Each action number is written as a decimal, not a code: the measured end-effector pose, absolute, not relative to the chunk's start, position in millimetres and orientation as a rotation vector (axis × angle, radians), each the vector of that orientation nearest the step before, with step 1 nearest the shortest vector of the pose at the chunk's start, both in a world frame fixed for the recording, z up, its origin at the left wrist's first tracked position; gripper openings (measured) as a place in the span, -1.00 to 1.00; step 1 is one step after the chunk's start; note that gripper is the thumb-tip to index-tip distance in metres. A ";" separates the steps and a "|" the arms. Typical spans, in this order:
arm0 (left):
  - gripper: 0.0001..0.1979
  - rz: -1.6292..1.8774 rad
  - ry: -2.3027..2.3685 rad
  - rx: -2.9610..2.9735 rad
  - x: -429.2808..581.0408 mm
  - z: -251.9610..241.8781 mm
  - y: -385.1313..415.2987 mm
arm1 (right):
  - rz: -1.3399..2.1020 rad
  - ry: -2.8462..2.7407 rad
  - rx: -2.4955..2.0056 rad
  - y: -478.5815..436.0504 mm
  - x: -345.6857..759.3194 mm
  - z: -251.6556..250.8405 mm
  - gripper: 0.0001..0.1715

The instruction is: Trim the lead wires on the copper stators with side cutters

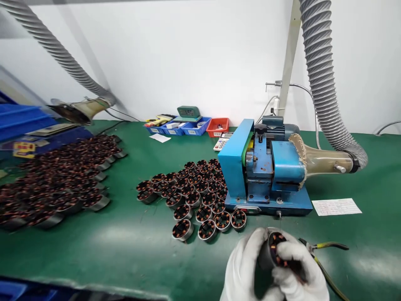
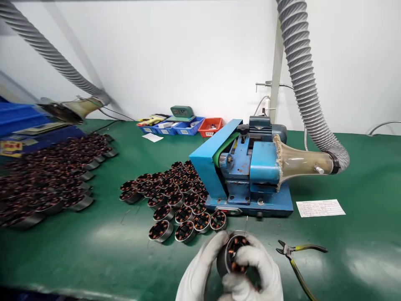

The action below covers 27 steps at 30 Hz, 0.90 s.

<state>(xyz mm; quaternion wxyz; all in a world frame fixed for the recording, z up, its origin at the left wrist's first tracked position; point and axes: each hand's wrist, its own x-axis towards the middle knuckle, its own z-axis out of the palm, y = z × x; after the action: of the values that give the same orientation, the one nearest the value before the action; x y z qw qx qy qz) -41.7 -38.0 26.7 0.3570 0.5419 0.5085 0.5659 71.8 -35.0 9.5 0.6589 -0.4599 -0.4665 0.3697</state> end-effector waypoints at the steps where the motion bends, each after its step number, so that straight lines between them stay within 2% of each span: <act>1: -0.48 1.360 1.240 1.325 -46.8 29.8 -38.1 | 0.725 -1.150 -1.044 -37.7 72.3 10.4 -0.78; 4: -0.55 1.197 1.097 1.212 -62.2 42.0 -35.5 | 0.527 -1.421 -1.092 -42.0 79.8 15.1 -0.82; 8: -0.50 0.943 0.917 1.201 -71.9 60.0 -25.2 | 0.459 -1.654 -1.243 -38.7 98.4 22.4 -0.59; 11: -0.62 0.820 0.887 1.251 -61.2 69.8 -17.2 | 0.216 -2.005 -1.287 -35.2 108.3 26.1 -0.52; 14: -0.78 0.939 0.925 1.003 -43.6 71.2 -15.6 | -0.054 -2.259 -1.206 -34.3 112.7 27.0 -0.52; 20: -0.75 1.572 0.927 0.646 -44.5 63.7 -20.5 | -0.298 -2.219 -1.170 -35.5 123.9 23.8 -0.59; 22: -0.88 1.536 1.051 0.723 -49.3 64.1 -17.1 | -0.341 -2.230 -1.144 -35.4 127.1 23.3 -0.61; 25: -0.75 1.215 1.199 1.010 -48.5 65.6 -10.5 | -0.405 -2.253 -1.125 -35.7 128.6 21.8 -0.61; 27: -0.85 1.153 1.236 1.074 -43.7 64.7 -8.3 | -0.421 -2.241 -1.151 -36.4 128.0 20.3 -0.59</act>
<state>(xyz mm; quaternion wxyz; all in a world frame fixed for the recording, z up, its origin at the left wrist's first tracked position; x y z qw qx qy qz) -43.7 -8.3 64.7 0.5392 0.4515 0.5198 0.4851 128.0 -36.4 20.3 0.2894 -0.4314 -0.8398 -0.1578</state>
